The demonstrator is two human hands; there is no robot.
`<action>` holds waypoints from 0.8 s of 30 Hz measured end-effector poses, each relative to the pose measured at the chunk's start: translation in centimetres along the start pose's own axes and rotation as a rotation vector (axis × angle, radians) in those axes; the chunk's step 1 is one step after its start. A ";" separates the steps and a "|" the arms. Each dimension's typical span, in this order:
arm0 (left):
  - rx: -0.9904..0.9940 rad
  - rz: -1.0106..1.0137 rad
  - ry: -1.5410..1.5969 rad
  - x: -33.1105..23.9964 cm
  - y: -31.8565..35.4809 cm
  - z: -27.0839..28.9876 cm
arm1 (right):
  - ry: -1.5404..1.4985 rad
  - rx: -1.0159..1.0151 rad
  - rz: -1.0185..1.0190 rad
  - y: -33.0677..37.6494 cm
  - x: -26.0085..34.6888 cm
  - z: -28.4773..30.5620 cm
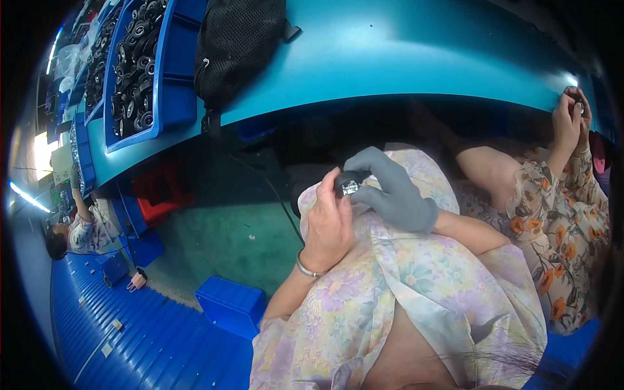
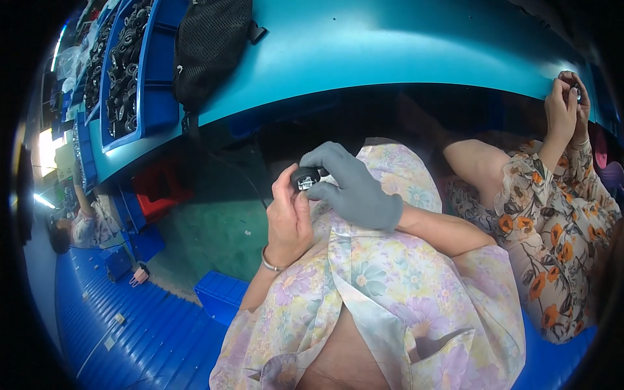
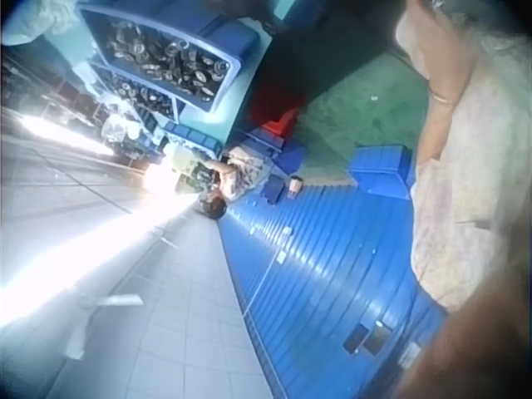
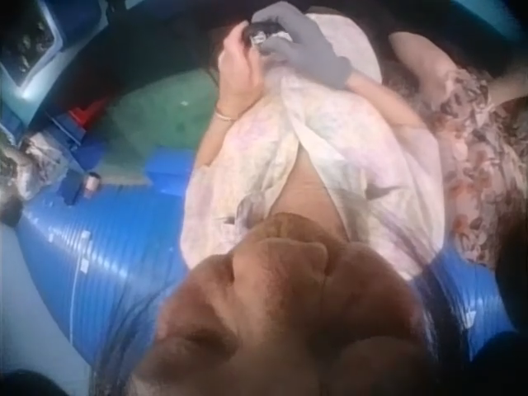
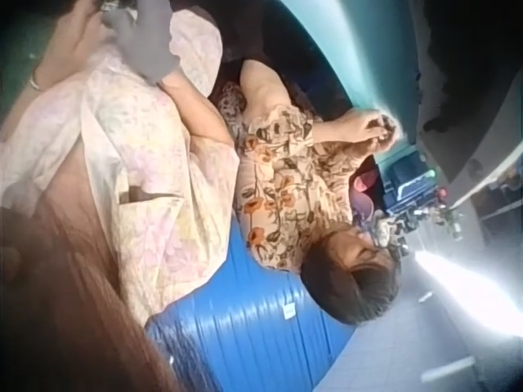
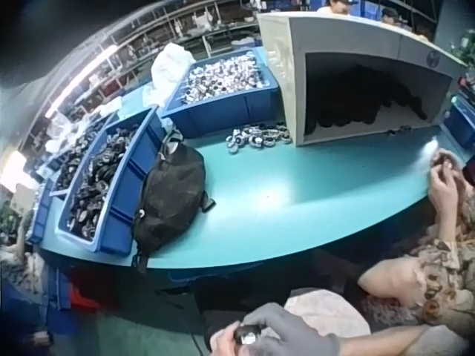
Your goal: Assemble small metal bearings into circular plastic housings.
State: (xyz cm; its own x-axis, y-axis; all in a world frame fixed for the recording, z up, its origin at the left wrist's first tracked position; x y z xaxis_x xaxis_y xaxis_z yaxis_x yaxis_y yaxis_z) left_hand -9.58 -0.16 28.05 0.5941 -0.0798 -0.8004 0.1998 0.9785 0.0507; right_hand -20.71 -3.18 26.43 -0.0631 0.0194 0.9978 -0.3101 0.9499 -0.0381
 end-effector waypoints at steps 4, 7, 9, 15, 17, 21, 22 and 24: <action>-0.076 0.131 0.007 2.7 0.2 -1.0 | -0.081 0.025 -0.195 -0.2 -3.1 -0.9; -0.131 0.164 -0.023 4.0 -0.2 -1.6 | -0.231 -0.017 -0.318 0.0 -6.2 -1.4; -0.156 0.196 -0.025 5.0 -0.2 -2.3 | -0.261 -0.061 -0.309 -0.2 -7.2 -1.2; -0.175 0.301 -0.048 7.4 -0.6 -3.8 | -0.158 -0.157 -0.323 -0.3 -9.6 -1.1; -0.191 0.351 0.026 8.2 -0.9 -4.2 | -0.082 -0.159 -0.306 -0.7 -10.4 -1.0; -0.294 0.387 0.263 8.7 -0.7 -4.0 | -0.253 -0.207 -0.394 -0.6 -11.5 -1.2; -0.280 0.369 0.294 8.9 -0.6 -3.9 | -0.236 -0.180 -0.387 -0.5 -11.1 -1.3; -0.254 0.336 0.437 9.4 -0.3 -4.4 | -0.204 -0.145 -0.353 -0.7 -10.4 -1.2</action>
State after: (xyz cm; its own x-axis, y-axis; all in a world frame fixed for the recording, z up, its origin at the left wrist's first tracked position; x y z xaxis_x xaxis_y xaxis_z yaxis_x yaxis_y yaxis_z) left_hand -7.50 -0.39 17.87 0.2068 0.2745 -0.9391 -0.1678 0.9556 0.2423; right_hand -18.75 -3.64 16.13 -0.1681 -0.3631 0.9165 -0.2104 0.9215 0.3265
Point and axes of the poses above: each hand's wrist, its own y-axis away from the middle knuckle, its own z-axis out of the back of the hand, x = y × z, the point moved 9 cm from there along -y, towards the middle knuckle, and after that the axes turned 4 degrees about -y, right-handed, at the moved point
